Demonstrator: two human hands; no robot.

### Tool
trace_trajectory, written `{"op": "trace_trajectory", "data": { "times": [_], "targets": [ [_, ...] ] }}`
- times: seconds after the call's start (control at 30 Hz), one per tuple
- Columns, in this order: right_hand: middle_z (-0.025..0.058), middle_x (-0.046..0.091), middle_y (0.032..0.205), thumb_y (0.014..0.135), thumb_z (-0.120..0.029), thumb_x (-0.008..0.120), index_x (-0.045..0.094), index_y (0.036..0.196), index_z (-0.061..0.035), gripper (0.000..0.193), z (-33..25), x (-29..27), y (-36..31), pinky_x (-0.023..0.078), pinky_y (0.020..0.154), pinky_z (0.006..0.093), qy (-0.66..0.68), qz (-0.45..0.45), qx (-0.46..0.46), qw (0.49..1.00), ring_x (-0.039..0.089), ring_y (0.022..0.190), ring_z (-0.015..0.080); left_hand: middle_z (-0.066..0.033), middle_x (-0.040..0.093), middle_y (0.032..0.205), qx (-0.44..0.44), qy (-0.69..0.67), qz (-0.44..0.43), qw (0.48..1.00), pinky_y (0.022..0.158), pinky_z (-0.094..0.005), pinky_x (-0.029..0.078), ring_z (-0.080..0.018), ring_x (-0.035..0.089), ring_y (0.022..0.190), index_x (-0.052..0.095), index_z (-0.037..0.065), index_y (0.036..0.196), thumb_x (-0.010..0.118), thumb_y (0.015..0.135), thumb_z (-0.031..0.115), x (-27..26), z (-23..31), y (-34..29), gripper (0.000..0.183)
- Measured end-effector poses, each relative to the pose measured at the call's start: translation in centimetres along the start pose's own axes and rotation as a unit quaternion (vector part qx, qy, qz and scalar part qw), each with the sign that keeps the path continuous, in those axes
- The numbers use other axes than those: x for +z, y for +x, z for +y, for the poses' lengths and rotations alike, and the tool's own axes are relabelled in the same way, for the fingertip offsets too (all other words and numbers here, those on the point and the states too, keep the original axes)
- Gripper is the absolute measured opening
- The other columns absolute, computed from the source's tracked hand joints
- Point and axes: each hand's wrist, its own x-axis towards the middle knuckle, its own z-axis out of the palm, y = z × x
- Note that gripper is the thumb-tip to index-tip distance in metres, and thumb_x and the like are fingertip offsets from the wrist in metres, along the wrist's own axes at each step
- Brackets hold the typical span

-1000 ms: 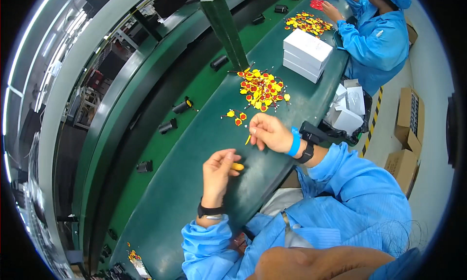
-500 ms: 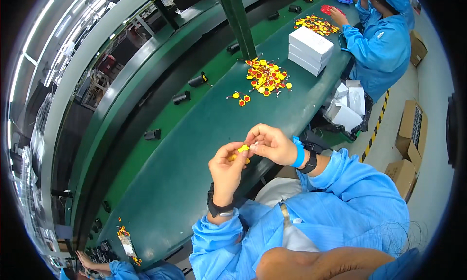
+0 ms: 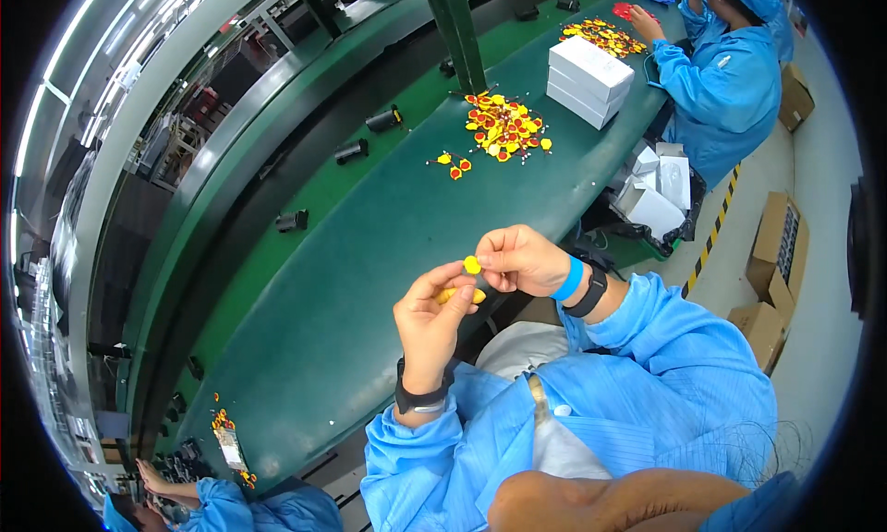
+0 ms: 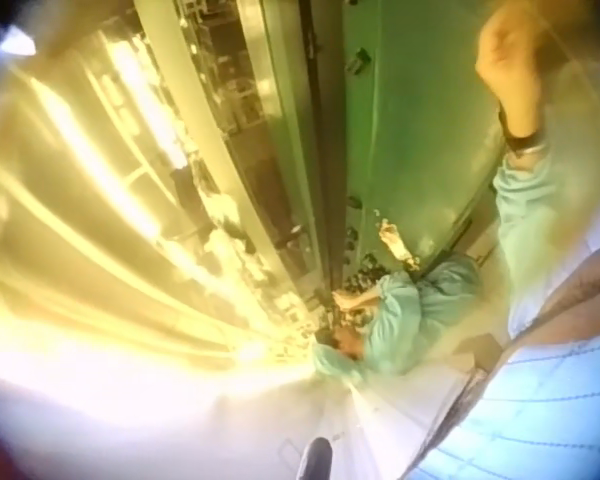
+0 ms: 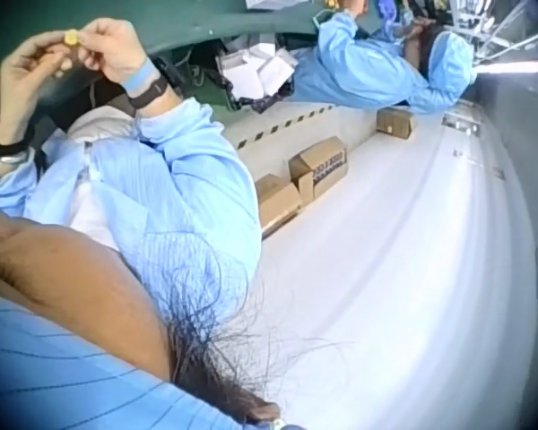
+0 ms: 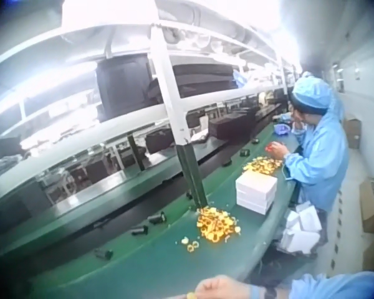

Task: Assembling small yellow and red plastic components onto black housings on a factory assembly line.

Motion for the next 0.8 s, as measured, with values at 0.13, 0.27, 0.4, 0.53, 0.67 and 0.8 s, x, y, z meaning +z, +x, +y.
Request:
{"op": "trace_trajectory", "data": {
  "times": [0.13, 0.27, 0.4, 0.53, 0.67, 0.8],
  "targets": [
    [-0.0003, 0.058, 0.067, 0.093, -0.021, 0.06, 0.058, 0.086, -0.0073, 0.015, 0.7, 0.0, 0.3, 0.037, 0.049, 0.0209, 0.2, -0.065, 0.054, 0.976, 0.05, 0.057, 0.0077, -0.0106, 0.067, 0.089, -0.016, -0.041, 0.012, 0.999, 0.06, -0.0219, 0.053, -0.0136, 0.064, 0.074, 0.062, -0.005, 0.104, 0.066, 0.085, 0.0, 0.2, -0.1, -0.1, 0.02],
    [-0.0008, 0.055, 0.067, 0.093, -0.022, 0.06, 0.058, 0.088, -0.0081, 0.015, 1.3, 0.2, 0.3, 0.035, 0.05, 0.0221, 0.199, -0.059, 0.073, 0.976, 0.048, 0.058, 0.0084, -0.009, 0.067, 0.083, -0.032, -0.013, 0.024, 0.999, 0.056, -0.0199, 0.049, -0.0124, 0.064, 0.069, 0.062, -0.003, 0.097, 0.066, 0.085, 0.002, 0.3, -0.3, 0.3, 0.014],
    [-0.0008, 0.055, 0.068, 0.093, -0.023, 0.061, 0.058, 0.088, -0.0081, 0.016, 1.3, 0.4, 0.5, 0.035, 0.051, 0.0216, 0.169, -0.042, 0.061, 0.983, 0.048, 0.058, 0.0085, -0.0055, 0.066, 0.083, -0.045, 0.009, 0.046, 0.998, 0.057, -0.0186, 0.047, -0.0087, 0.063, 0.069, 0.063, -0.002, 0.093, 0.067, 0.085, 0.002, 0.4, -0.4, 0.2, 0.01],
    [-0.0006, 0.055, 0.068, 0.092, -0.024, 0.062, 0.058, 0.087, -0.0079, 0.017, 1.8, 0.3, 0.7, 0.036, 0.052, 0.0216, 0.162, -0.021, 0.056, 0.985, 0.048, 0.058, 0.0086, -0.0049, 0.066, 0.082, -0.047, 0.016, 0.058, 0.997, 0.056, -0.0186, 0.047, -0.0085, 0.062, 0.069, 0.063, -0.003, 0.093, 0.066, 0.085, 0.002, 0.3, -0.9, 0.2, 0.01],
    [-0.0007, 0.054, 0.067, 0.091, -0.023, 0.063, 0.059, 0.085, -0.0073, 0.017, 2.1, 0.5, 0.7, 0.035, 0.051, 0.0222, 0.178, 0.013, 0.048, 0.983, 0.046, 0.057, 0.0083, -0.0074, 0.067, 0.08, -0.035, 0.038, 0.073, 0.996, 0.05, -0.0173, 0.045, -0.0097, 0.063, 0.064, 0.063, -0.003, 0.092, 0.067, 0.085, 0.004, 0.5, -1.2, 0.5, 0.011],
    [-0.0001, 0.054, 0.065, 0.091, -0.022, 0.063, 0.06, 0.084, -0.0063, 0.017, 2.9, 0.7, 1.2, 0.035, 0.049, 0.0224, 0.14, 0.041, 0.015, 0.989, 0.045, 0.055, 0.0082, -0.0075, 0.067, 0.08, -0.019, 0.047, 0.085, 0.995, 0.049, -0.0169, 0.044, -0.0092, 0.062, 0.064, 0.063, -0.003, 0.092, 0.066, 0.085, 0.004, 0.6, -1.3, 0.5, 0.01]
  ]
}}
